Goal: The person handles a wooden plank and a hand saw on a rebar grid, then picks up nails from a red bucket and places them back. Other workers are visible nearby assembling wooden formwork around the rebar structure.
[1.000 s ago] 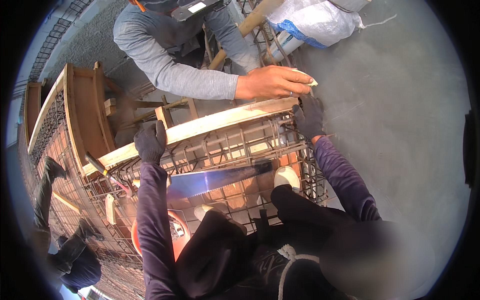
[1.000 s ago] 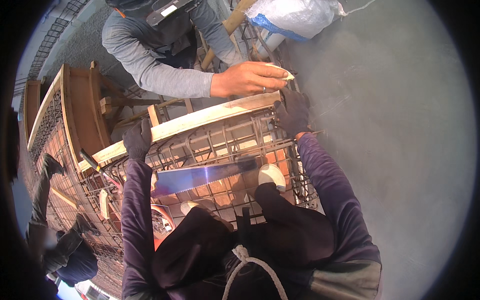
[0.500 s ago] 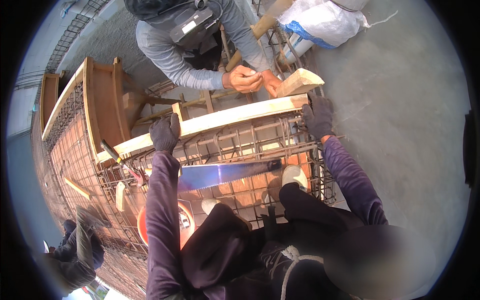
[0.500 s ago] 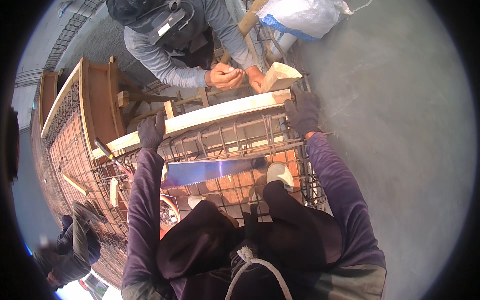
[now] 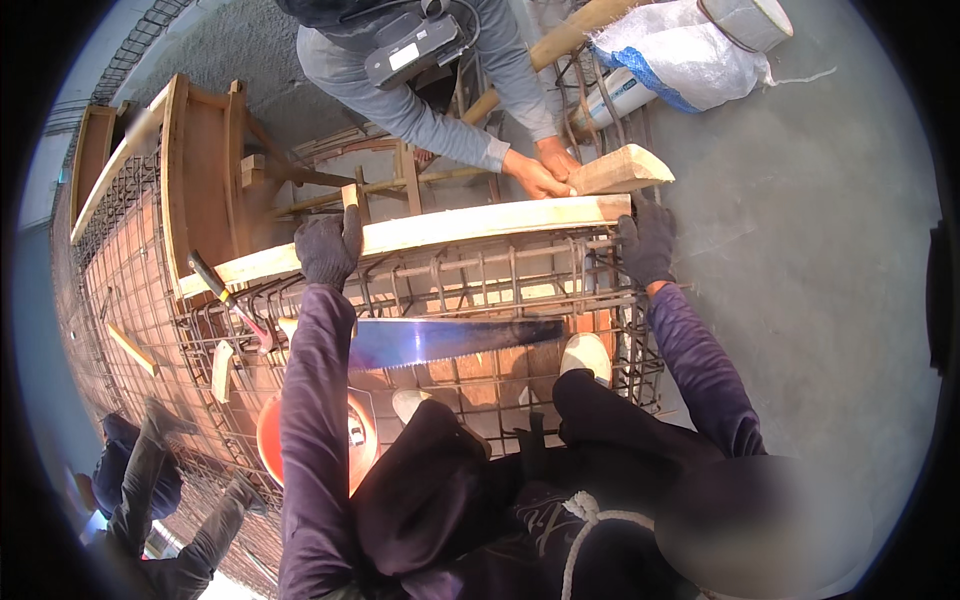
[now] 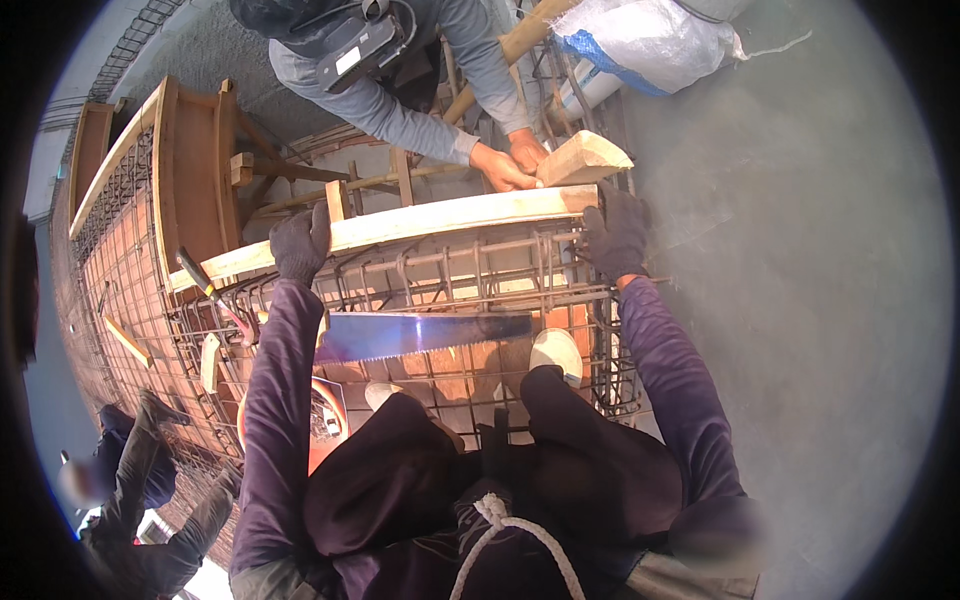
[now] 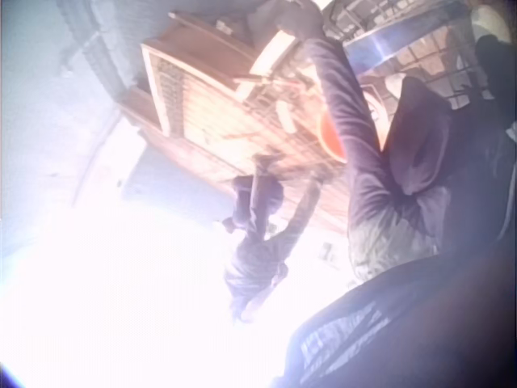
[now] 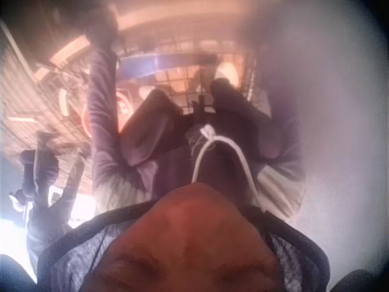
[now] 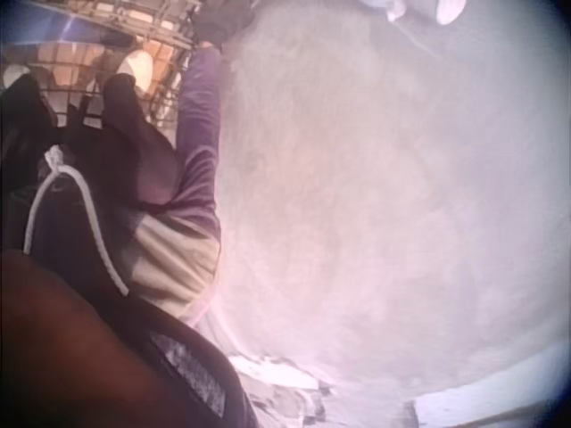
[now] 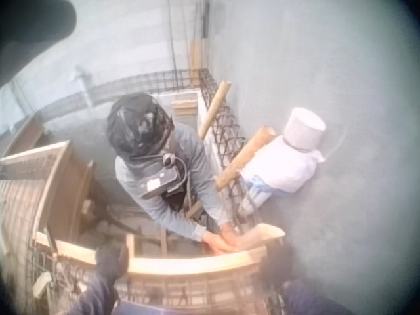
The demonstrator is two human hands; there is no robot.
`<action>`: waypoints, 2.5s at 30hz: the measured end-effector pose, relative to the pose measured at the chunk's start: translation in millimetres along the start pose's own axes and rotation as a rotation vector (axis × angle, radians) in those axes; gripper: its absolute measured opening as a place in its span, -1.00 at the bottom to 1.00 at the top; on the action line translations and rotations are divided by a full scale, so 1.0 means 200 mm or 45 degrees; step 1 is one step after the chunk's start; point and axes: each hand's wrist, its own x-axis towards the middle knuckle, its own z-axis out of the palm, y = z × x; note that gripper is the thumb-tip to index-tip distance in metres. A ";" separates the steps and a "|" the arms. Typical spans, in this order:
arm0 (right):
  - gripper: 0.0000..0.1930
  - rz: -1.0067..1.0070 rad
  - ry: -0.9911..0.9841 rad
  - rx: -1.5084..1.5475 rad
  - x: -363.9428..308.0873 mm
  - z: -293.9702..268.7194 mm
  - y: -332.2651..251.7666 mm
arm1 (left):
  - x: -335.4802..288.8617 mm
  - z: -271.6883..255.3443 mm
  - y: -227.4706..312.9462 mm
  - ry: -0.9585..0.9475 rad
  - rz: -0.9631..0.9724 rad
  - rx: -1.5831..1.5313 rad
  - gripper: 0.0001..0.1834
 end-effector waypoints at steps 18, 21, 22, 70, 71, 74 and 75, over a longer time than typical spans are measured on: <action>-0.43 0.009 -0.048 0.021 -0.03 0.10 0.14 | -0.16 -0.08 0.23 0.491 -0.178 -0.082 -0.62; -0.43 0.084 -0.101 0.088 -0.03 0.14 0.22 | -0.50 -0.16 0.45 0.452 0.079 -0.515 -0.47; -0.44 0.085 -0.125 0.130 -0.04 0.14 0.26 | -0.65 -0.19 0.51 0.439 0.116 -0.556 -0.48; -0.38 -0.500 -1.048 0.242 -0.06 -0.17 -0.85 | -0.65 -0.25 0.44 -0.105 0.353 -0.356 -0.60; -0.38 -0.427 -1.080 0.255 -0.06 -0.19 -0.86 | -0.63 -0.26 0.46 -0.096 0.385 -0.353 -0.60; -0.38 -0.281 -1.187 0.355 -0.07 -0.23 -0.87 | -0.53 -0.29 0.49 -0.072 0.494 -0.347 -0.59; -0.38 -0.242 -1.225 0.399 -0.07 -0.24 -0.87 | -0.49 -0.30 0.49 -0.091 0.528 -0.352 -0.59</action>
